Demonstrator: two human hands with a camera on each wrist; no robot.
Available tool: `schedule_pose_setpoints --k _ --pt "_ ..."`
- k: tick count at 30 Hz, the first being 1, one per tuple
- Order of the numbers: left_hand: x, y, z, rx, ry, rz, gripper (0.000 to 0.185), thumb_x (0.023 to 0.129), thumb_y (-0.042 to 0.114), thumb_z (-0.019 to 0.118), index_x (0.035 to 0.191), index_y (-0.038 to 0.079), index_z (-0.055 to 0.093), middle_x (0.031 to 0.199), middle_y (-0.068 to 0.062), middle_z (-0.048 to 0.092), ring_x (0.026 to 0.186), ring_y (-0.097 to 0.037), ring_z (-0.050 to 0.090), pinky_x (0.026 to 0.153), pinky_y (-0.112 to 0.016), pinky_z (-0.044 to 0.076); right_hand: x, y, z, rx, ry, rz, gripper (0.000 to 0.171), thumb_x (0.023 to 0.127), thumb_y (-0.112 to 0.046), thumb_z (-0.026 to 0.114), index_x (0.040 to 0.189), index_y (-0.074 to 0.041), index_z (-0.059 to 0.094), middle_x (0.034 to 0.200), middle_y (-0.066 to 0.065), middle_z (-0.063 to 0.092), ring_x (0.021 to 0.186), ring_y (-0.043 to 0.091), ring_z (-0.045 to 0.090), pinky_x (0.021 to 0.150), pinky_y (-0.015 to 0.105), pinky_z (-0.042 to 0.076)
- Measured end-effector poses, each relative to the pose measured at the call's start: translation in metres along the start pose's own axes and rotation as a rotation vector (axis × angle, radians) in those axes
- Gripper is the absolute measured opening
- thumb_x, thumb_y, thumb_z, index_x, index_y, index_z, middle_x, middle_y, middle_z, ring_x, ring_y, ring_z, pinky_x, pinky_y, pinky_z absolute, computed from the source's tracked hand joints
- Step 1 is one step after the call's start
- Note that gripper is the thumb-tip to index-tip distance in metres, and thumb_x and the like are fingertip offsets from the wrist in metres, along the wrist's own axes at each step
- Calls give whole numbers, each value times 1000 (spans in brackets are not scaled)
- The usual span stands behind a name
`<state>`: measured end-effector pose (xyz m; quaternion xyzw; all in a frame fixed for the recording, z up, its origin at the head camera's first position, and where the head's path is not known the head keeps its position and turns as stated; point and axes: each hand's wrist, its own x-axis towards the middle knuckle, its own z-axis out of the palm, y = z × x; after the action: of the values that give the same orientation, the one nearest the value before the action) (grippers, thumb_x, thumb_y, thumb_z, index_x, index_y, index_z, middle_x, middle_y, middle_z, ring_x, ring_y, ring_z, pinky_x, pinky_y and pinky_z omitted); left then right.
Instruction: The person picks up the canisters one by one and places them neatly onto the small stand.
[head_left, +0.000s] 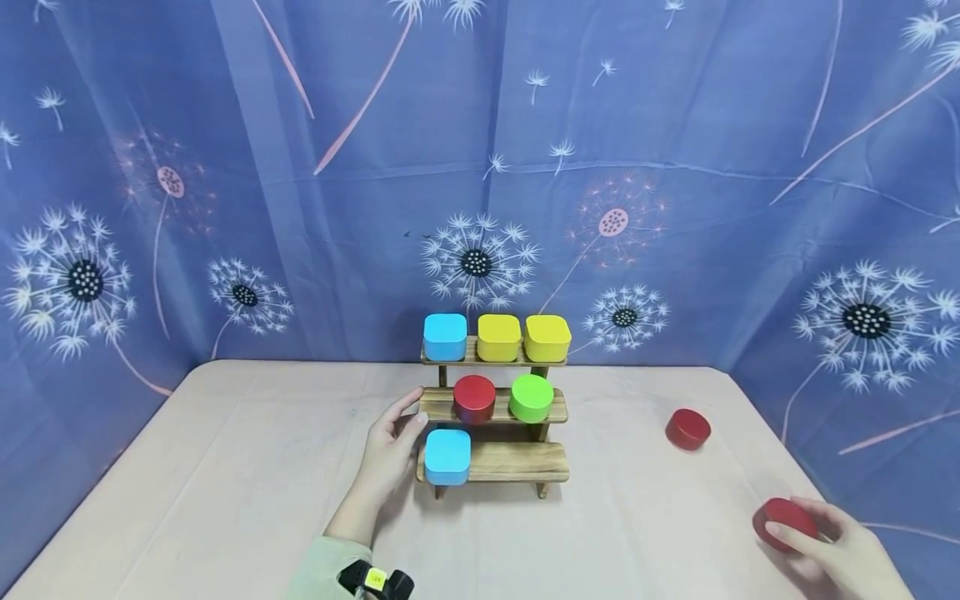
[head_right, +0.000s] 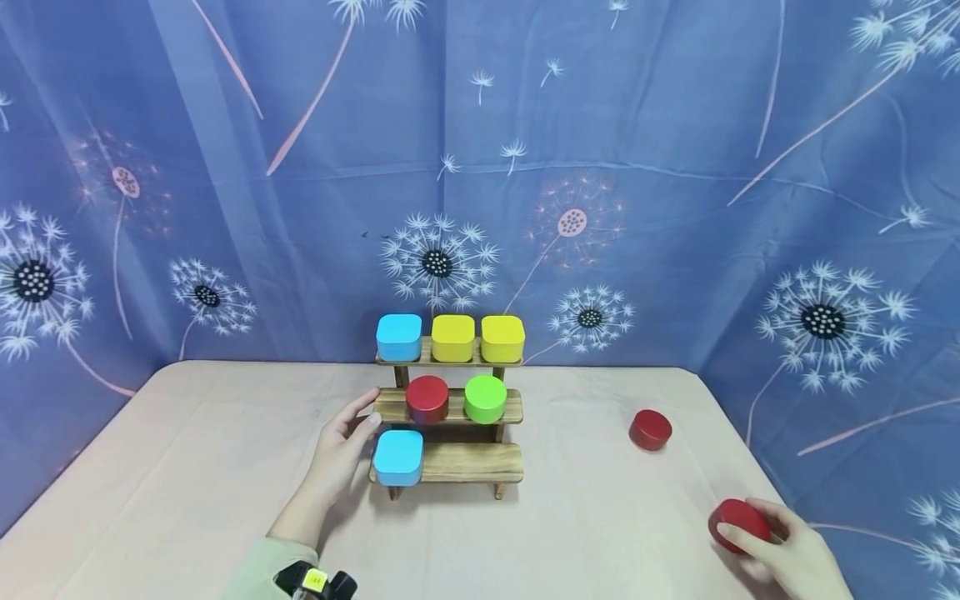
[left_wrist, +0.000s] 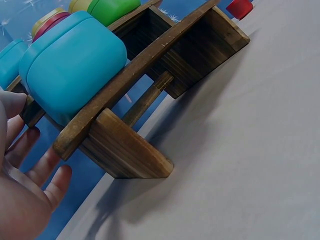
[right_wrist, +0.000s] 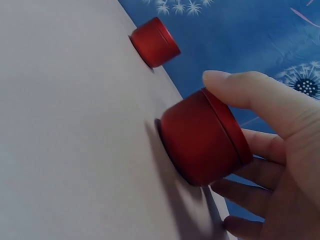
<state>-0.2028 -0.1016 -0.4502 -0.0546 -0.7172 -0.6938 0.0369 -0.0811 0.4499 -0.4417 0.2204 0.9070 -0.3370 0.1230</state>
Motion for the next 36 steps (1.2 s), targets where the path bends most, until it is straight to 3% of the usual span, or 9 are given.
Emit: schedule_pose_setpoints --k 4,8,13,20,25,28,30,33,36 --pt "1 0 0 17 -6 11 42 96 20 56 138 16 49 139 -9 49 99 -1 56 81 -17 47 -1 2 2 54 -40 29 97 84 -53 64 138 16 22 123 37 49 97 30 57 79 42 53" --pt "1 -1 -1 16 0 1 42 96 19 56 137 16 50 138 -9 50 98 -1 56 82 -17 47 -1 3 5 112 -61 32 100 81 -45 71 137 19 19 117 37 52 91 25 59 77 39 56" --pt "1 -2 -1 22 1 5 43 96 20 56 138 15 49 138 -9 51 100 -1 57 83 -14 46 1 3 5 133 -67 56 103 79 -47 72 137 18 17 120 39 48 92 27 56 78 41 56" --pt "0 -1 -1 25 4 -4 42 96 20 56 137 18 50 132 -12 54 97 -4 57 76 -18 47 3 3 3 2 -7 10 98 83 -56 63 138 15 23 127 38 47 105 39 53 81 46 49" --pt "0 0 -1 13 3 -2 42 96 19 56 137 17 50 131 -13 55 96 -3 56 75 -17 46 4 -2 6 -30 33 -28 95 84 -57 61 139 12 26 127 36 49 109 42 51 83 51 44" --pt "0 1 0 11 0 -5 42 96 18 56 137 17 50 132 -12 54 95 -4 56 71 -18 46 3 -5 7 -28 60 -57 93 84 -56 62 139 10 28 128 34 50 104 31 57 84 49 43" --pt "-1 2 0 11 -2 -6 42 96 18 56 138 16 49 131 -12 54 93 -5 55 67 -19 45 1 -6 8 -36 86 -87 89 84 -54 63 139 8 30 129 34 50 92 9 59 82 42 44" --pt "-1 2 0 6 -2 -13 42 96 17 56 137 17 50 126 -14 56 90 -7 54 62 -20 43 -1 -8 12 -38 144 -143 83 85 -52 63 137 5 35 128 33 52 79 -16 44 72 26 43" --pt "-1 2 0 5 3 -16 42 95 15 56 137 16 50 121 -16 57 87 -7 53 64 -20 44 -1 -11 17 -17 218 -193 78 85 -48 65 135 5 37 126 33 52 74 -25 32 61 16 38"
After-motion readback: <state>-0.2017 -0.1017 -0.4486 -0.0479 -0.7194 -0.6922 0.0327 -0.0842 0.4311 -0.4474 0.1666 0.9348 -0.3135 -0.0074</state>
